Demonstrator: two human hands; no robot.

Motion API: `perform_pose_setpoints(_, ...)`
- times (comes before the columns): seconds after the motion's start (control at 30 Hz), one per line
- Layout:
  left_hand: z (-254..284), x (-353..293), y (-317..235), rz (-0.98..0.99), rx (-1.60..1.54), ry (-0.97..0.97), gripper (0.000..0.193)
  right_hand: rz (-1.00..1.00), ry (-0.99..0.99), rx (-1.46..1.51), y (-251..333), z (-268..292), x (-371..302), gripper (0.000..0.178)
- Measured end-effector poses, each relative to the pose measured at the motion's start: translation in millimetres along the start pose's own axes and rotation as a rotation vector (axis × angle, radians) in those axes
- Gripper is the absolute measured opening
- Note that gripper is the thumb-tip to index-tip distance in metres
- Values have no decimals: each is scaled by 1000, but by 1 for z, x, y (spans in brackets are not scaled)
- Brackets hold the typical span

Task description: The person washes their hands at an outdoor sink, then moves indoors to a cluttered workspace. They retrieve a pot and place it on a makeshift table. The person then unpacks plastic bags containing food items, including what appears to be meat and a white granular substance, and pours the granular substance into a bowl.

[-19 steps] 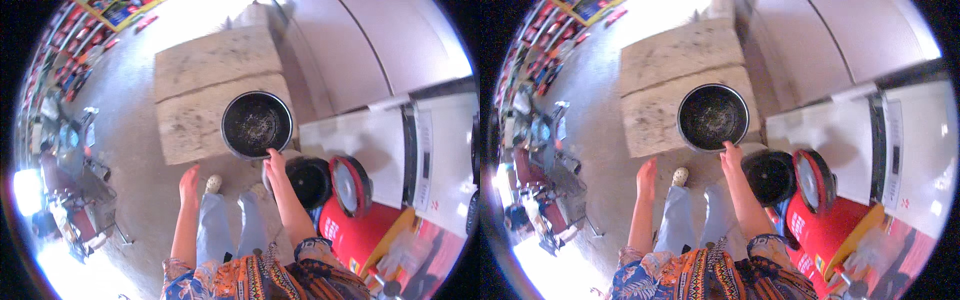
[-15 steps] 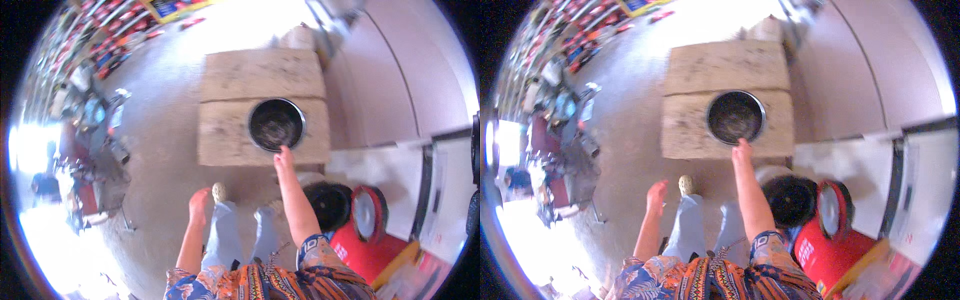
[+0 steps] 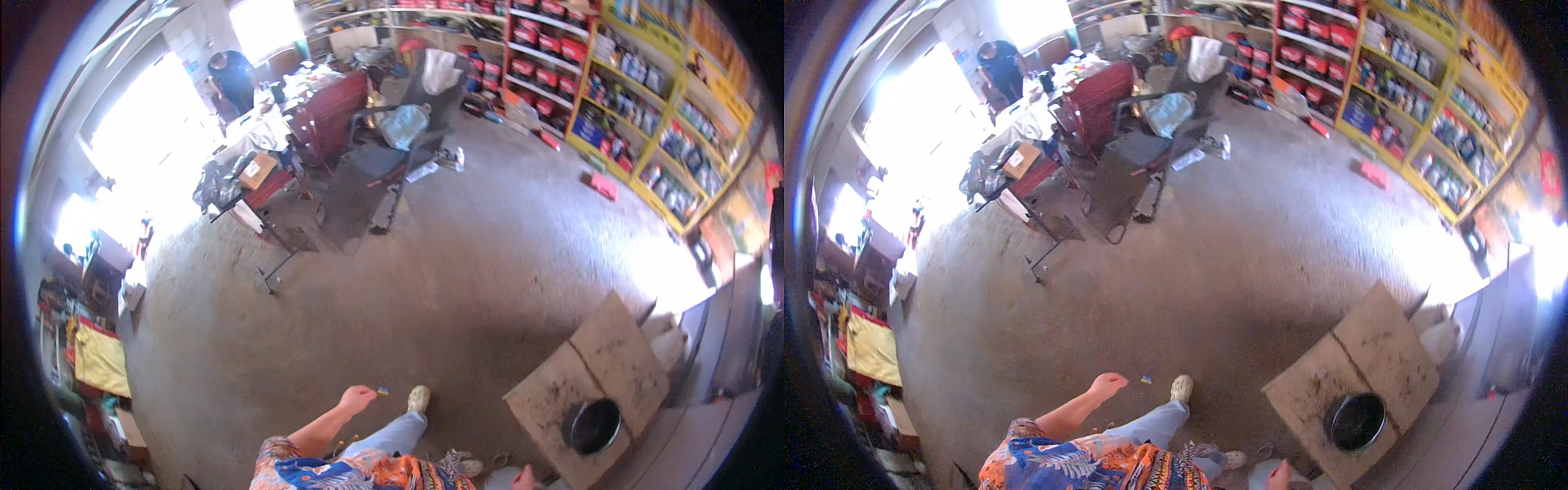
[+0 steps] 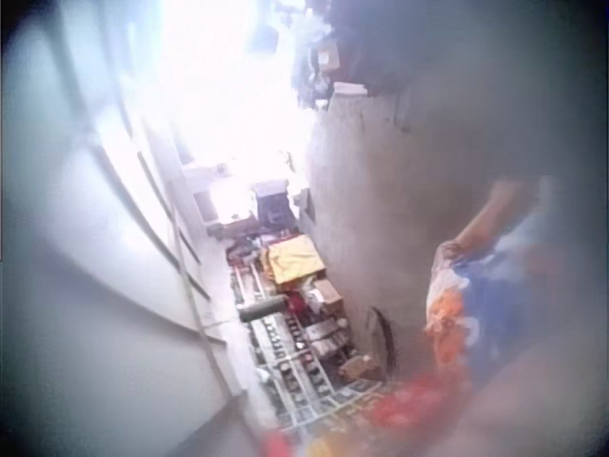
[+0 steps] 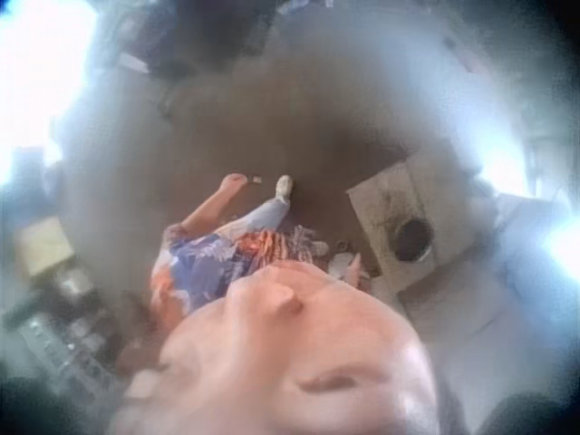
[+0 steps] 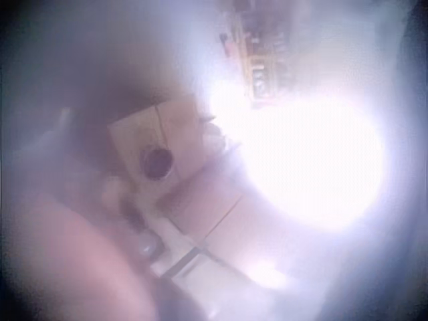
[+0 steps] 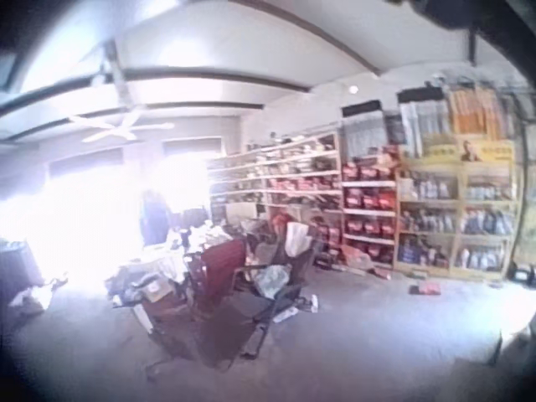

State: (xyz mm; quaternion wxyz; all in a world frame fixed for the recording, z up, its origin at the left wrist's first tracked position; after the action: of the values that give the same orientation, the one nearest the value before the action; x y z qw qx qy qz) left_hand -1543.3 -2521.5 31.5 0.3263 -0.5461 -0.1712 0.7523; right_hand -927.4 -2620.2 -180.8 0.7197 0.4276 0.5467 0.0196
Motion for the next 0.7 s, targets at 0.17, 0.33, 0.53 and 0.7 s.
perform_pose_setpoints(0.17, -2, 11, 3, 71, -246, -79, 23, 358, -397, -681, 70, -51, -10, 43)
perform_pose_setpoints(0.33, 3, -1, -29, -75, -198, -170, 23, 437, -107, -751, 221, -193, -42, 53)
perform_pose_setpoints(0.53, 11, -23, -42, -163, 75, -232, 28, 746, 404, -818, 318, -381, 5, 49)
perform_pose_setpoints(0.7, -36, -66, 34, 46, -20, -490, 29, 925, 857, -1133, 327, -560, -101, 43)
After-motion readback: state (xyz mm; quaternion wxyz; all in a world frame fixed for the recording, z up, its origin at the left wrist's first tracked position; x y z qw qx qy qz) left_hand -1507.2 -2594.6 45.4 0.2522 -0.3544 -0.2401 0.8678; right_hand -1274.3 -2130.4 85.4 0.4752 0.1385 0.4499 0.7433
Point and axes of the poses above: each hand's wrist, its own x-axis towards the middle knuckle, its own z-axis out of the back of the hand, y = z × x, the point moved 5 cm from there along x, towards the middle knuckle, and after that the axes turned 13 degrees about y, right-handed, at the moved point
